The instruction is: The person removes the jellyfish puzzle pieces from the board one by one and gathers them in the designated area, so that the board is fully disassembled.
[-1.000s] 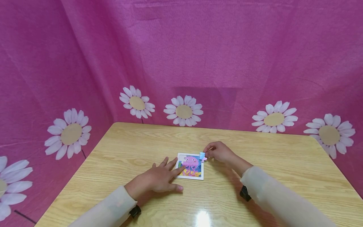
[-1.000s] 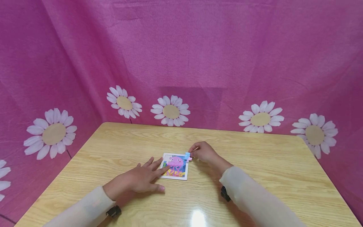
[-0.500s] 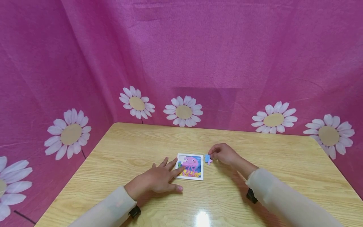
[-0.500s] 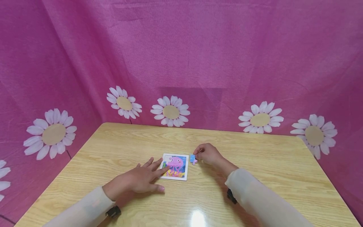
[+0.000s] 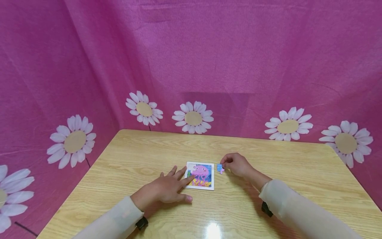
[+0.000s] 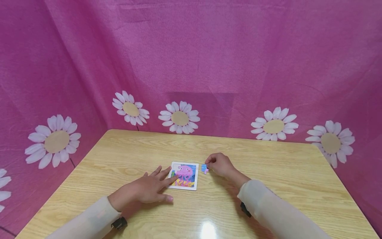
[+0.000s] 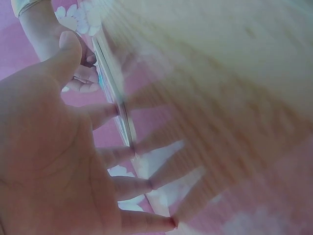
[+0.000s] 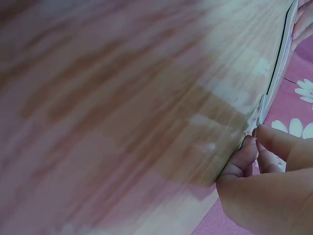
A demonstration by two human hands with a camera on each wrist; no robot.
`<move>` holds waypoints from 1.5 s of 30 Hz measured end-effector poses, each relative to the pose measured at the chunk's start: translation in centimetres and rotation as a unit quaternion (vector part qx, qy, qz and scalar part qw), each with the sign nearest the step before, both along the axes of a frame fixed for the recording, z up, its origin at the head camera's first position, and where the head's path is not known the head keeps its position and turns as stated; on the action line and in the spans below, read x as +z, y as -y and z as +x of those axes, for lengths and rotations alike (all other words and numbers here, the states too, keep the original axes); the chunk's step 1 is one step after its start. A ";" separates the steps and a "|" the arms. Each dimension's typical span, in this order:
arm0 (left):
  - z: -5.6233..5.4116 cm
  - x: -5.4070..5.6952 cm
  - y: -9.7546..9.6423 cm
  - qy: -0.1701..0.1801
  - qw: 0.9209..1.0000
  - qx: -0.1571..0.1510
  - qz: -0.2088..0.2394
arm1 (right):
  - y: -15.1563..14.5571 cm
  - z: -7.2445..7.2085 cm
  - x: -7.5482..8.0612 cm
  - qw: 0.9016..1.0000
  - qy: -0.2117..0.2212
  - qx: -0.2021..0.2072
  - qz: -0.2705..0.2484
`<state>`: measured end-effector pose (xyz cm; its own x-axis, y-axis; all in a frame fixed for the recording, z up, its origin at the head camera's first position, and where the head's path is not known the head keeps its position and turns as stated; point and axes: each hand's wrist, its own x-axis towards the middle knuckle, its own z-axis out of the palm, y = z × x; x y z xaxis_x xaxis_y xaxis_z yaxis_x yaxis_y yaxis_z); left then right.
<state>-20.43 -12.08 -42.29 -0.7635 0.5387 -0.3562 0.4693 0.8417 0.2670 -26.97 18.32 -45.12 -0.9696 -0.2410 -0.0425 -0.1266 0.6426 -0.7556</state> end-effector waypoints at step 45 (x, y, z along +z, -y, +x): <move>-0.7 -0.1 -1.5 -0.013 0.999 -0.027 -0.024 | 1.2 -0.2 1.4 0.999 0.010 0.020 -0.025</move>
